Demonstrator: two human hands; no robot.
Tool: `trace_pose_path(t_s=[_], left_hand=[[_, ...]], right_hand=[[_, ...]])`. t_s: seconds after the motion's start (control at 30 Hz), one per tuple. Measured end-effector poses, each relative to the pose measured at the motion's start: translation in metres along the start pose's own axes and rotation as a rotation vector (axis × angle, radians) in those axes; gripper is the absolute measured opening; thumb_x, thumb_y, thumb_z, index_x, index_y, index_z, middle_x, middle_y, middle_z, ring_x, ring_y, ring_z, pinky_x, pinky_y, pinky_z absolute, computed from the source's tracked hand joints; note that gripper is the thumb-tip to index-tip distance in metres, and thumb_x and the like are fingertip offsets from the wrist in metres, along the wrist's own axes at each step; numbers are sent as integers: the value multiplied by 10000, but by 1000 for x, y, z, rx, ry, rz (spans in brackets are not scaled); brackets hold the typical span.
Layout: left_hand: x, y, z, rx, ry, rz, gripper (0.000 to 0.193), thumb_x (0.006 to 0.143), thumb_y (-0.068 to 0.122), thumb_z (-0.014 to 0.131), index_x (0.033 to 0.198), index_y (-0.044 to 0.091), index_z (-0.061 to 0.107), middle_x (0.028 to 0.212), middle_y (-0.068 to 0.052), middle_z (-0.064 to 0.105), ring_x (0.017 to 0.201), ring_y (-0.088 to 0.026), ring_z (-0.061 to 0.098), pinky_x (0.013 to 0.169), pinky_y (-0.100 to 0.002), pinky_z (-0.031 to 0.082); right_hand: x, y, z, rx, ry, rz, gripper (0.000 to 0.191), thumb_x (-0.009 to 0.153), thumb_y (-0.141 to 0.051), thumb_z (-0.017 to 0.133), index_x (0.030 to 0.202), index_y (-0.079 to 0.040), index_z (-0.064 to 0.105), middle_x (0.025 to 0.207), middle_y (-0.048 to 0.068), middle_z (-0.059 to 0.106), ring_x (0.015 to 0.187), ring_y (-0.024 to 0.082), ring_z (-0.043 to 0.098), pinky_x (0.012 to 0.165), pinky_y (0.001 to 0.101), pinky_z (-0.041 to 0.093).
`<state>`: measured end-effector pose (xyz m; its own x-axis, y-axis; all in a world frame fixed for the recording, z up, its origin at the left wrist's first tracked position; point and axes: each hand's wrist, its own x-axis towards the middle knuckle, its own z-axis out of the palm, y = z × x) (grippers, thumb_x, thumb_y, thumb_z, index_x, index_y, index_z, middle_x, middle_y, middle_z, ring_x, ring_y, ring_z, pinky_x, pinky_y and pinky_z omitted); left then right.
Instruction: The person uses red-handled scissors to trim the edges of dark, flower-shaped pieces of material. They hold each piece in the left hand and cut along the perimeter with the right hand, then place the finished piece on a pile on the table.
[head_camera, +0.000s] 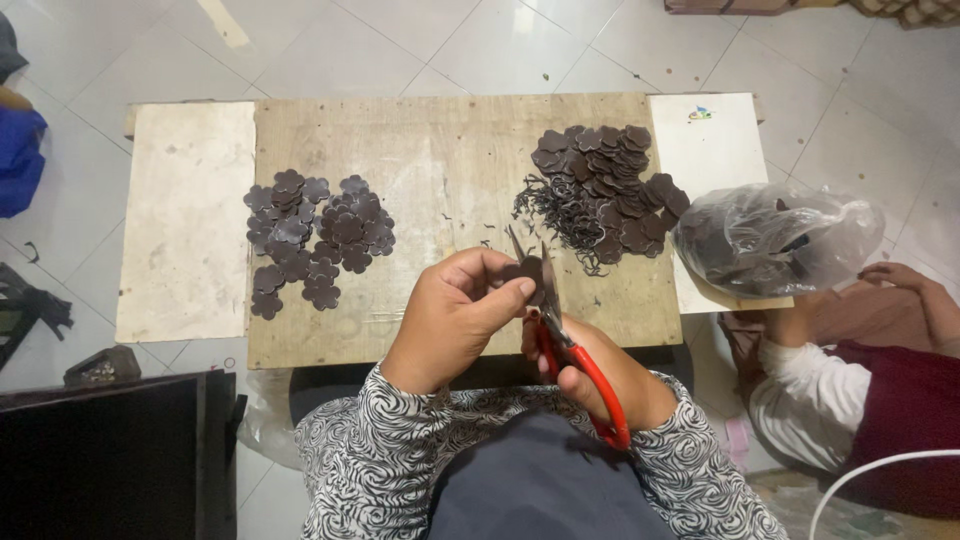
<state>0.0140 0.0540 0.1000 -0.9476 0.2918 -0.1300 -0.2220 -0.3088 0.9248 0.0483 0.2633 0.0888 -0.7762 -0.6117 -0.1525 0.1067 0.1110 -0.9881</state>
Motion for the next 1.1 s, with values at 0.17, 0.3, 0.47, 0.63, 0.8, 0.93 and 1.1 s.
trace_pose_path(t_s=[0.17, 0.3, 0.47, 0.63, 0.8, 0.93, 1.1], left_hand=[[-1, -3, 0, -3, 11, 19, 89, 968, 47, 691, 1009, -29, 673, 896, -33, 706, 800, -76, 644, 723, -236, 538], [-2, -2, 1, -25, 17, 20, 87, 966, 48, 687, 1004, -28, 671, 896, -32, 710, 802, -77, 650, 735, -238, 550], [-3, 4, 2, -7, -5, 21, 92, 966, 59, 683, 1000, -25, 667, 887, -31, 713, 796, -81, 660, 735, -241, 558], [-8, 7, 1, -4, -20, 8, 98, 968, 64, 687, 1003, -26, 670, 865, -39, 708, 772, -88, 650, 714, -250, 556], [-10, 8, -1, -27, -17, 24, 96, 976, 57, 690, 1006, -31, 667, 884, -41, 705, 795, -86, 645, 738, -247, 551], [-11, 7, -1, -66, -17, 3, 95, 967, 61, 677, 1001, -27, 666, 887, -47, 724, 811, -93, 675, 761, -254, 575], [-10, 5, 0, -54, -7, 22, 97, 970, 56, 670, 1020, -28, 671, 907, -45, 724, 825, -88, 668, 773, -252, 561]], right_hand=[[-1, 4, -1, -6, 4, -35, 913, 832, -886, 527, 1142, -27, 531, 968, 12, 509, 867, 111, 497, 780, 254, 485], [-2, 7, -1, -12, 5, -17, 894, 831, -877, 539, 1115, -29, 533, 940, 16, 508, 845, 109, 481, 754, 250, 472], [-1, 5, -1, 31, -22, -52, 924, 818, -897, 528, 1134, -30, 536, 968, 25, 495, 871, 124, 468, 773, 272, 456], [-1, -3, 3, 39, -63, -77, 943, 829, -908, 513, 1157, -24, 531, 987, 33, 503, 889, 140, 462, 809, 288, 440], [1, -6, 6, 31, -50, -75, 953, 827, -902, 521, 1179, -17, 524, 1020, 35, 509, 901, 140, 475, 814, 290, 457], [0, -5, 6, -60, -14, -80, 938, 840, -897, 508, 1174, -21, 537, 970, 26, 511, 872, 129, 486, 786, 277, 465], [1, -2, 7, -34, -1, -86, 966, 826, -888, 527, 1247, -19, 519, 955, 21, 497, 847, 119, 481, 756, 262, 466]])
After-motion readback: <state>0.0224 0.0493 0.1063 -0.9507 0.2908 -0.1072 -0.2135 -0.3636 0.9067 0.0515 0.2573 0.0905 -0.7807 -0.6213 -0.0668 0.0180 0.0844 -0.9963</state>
